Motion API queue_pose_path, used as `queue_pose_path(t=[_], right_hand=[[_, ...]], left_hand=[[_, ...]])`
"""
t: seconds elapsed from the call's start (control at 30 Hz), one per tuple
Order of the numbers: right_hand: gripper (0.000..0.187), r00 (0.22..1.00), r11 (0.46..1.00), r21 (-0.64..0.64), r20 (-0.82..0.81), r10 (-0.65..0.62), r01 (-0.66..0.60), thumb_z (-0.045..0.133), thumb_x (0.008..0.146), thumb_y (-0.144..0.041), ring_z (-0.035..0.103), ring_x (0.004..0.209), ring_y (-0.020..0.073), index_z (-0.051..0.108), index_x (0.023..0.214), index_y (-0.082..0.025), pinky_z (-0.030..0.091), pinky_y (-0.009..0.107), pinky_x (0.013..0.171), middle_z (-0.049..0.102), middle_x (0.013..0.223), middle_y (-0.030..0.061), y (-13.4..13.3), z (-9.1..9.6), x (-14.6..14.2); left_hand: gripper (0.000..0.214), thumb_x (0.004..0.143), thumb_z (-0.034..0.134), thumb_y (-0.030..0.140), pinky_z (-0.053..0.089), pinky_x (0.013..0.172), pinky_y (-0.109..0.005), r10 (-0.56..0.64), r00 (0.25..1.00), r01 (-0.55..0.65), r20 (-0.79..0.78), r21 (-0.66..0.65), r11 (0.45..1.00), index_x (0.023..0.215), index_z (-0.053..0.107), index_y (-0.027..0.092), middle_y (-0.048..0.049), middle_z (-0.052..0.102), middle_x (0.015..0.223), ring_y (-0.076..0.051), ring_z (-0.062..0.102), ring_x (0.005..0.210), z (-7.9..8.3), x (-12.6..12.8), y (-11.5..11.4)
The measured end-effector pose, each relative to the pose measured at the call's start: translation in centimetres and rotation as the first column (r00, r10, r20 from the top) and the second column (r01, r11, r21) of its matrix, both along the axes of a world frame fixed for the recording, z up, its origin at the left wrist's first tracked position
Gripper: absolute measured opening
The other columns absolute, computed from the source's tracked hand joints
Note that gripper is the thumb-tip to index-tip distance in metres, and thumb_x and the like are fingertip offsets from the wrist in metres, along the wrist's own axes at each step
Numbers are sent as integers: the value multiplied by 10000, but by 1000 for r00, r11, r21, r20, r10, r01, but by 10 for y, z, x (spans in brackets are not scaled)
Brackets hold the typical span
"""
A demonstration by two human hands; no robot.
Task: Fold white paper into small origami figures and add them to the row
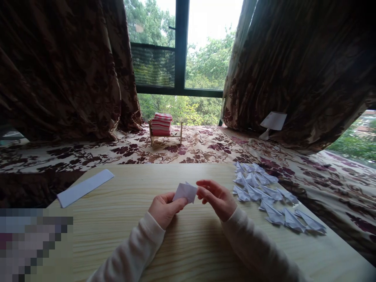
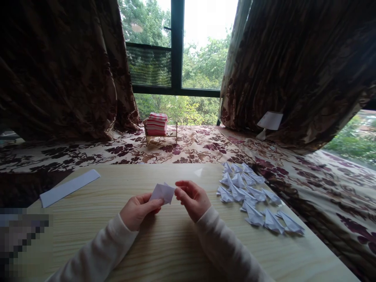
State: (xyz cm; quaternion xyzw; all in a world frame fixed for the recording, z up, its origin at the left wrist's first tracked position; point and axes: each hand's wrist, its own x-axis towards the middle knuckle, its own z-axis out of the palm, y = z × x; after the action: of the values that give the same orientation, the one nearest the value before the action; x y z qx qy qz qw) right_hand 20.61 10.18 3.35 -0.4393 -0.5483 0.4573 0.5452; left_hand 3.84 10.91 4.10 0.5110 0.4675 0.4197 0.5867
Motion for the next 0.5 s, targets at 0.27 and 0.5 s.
queue_pose_path(t=[0.27, 0.5], right_hand=[[141, 999, 986, 159, 6, -46, 44, 618, 716, -285, 485, 527, 93, 629, 807, -177, 398, 205, 453, 570, 624, -1, -6, -1, -12], [110, 988, 975, 220, 155, -11, -24, 573, 739, -208, 536, 616, 121, 633, 825, -175, 462, 224, 514, 587, 706, 23, -10, 6, -8]], left_hand=[[361, 540, 697, 342, 414, 612, -259, 27, 998, -29, 53, 41, 999, 831, 691, 129, -5, 624, 632, -123, 527, 576, 5, 2, -3], [293, 567, 702, 324, 457, 657, -278, -57, 994, 55, 93, 33, 998, 781, 704, 124, -52, 692, 686, -172, 600, 671, 11, -2, -4]])
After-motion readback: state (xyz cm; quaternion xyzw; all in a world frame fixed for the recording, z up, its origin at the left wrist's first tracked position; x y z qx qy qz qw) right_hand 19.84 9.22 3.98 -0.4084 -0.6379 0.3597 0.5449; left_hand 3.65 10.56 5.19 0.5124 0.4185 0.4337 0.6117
